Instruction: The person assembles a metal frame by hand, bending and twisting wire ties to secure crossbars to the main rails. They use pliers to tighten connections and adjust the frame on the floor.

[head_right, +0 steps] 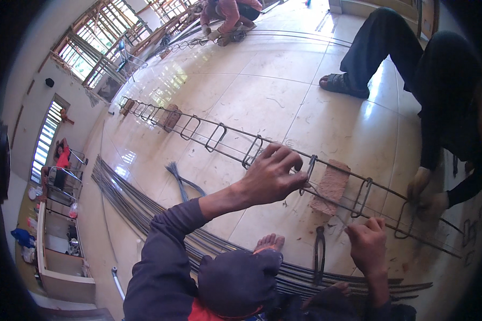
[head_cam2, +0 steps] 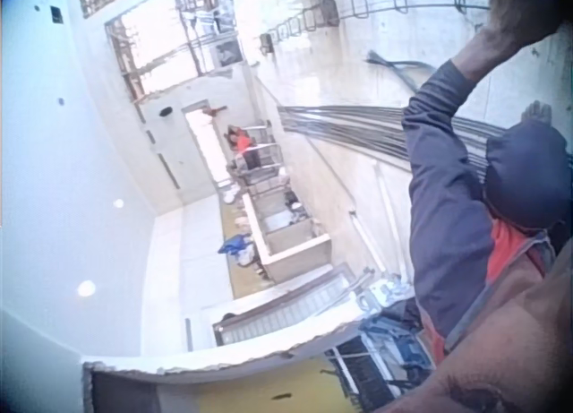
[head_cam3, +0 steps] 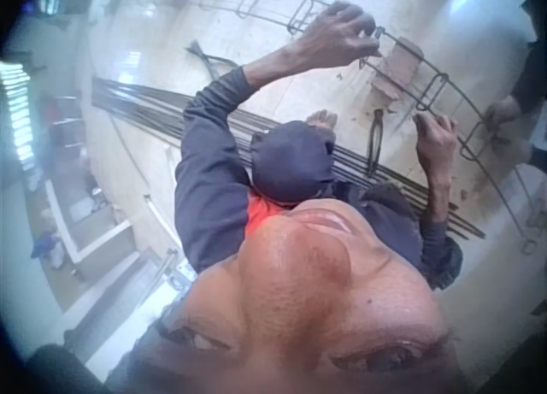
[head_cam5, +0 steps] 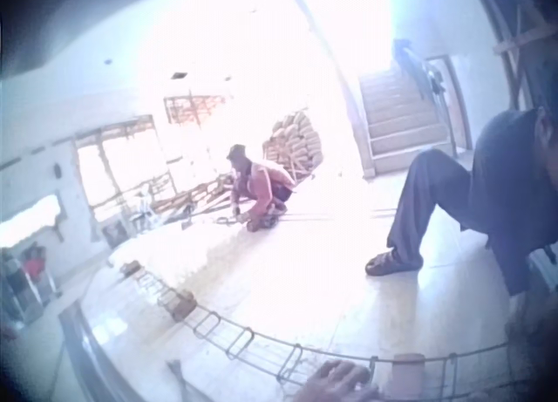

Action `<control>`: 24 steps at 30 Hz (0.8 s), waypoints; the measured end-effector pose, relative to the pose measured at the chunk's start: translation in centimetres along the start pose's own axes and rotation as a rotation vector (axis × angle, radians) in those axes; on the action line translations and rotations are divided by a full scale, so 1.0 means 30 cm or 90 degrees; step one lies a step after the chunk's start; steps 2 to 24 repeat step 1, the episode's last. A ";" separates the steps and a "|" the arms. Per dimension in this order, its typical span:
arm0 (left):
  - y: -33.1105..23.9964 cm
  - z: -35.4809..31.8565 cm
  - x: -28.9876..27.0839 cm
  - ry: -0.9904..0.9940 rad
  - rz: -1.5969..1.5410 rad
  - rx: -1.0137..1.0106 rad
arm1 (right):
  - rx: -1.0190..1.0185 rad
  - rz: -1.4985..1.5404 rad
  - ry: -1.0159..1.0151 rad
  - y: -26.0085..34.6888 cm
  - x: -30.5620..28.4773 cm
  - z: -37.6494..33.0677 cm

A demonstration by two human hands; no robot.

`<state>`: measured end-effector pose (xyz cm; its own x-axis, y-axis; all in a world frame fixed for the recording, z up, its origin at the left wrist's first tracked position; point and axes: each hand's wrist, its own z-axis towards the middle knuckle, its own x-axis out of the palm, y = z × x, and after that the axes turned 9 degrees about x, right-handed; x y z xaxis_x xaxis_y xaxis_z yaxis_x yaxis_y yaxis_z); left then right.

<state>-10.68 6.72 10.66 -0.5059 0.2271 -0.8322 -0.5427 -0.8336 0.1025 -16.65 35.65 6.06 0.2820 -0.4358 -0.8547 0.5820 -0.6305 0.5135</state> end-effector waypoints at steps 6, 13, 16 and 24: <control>0.014 0.014 -0.013 -0.019 -0.020 -0.001 | 0.095 0.085 0.007 -0.010 0.007 -0.017; 0.014 0.014 -0.013 -0.019 -0.020 -0.001 | 0.095 0.085 0.007 -0.010 0.007 -0.017; 0.014 0.014 -0.013 -0.019 -0.020 -0.001 | 0.095 0.085 0.007 -0.010 0.007 -0.017; 0.014 0.014 -0.013 -0.019 -0.020 -0.001 | 0.095 0.085 0.007 -0.010 0.007 -0.017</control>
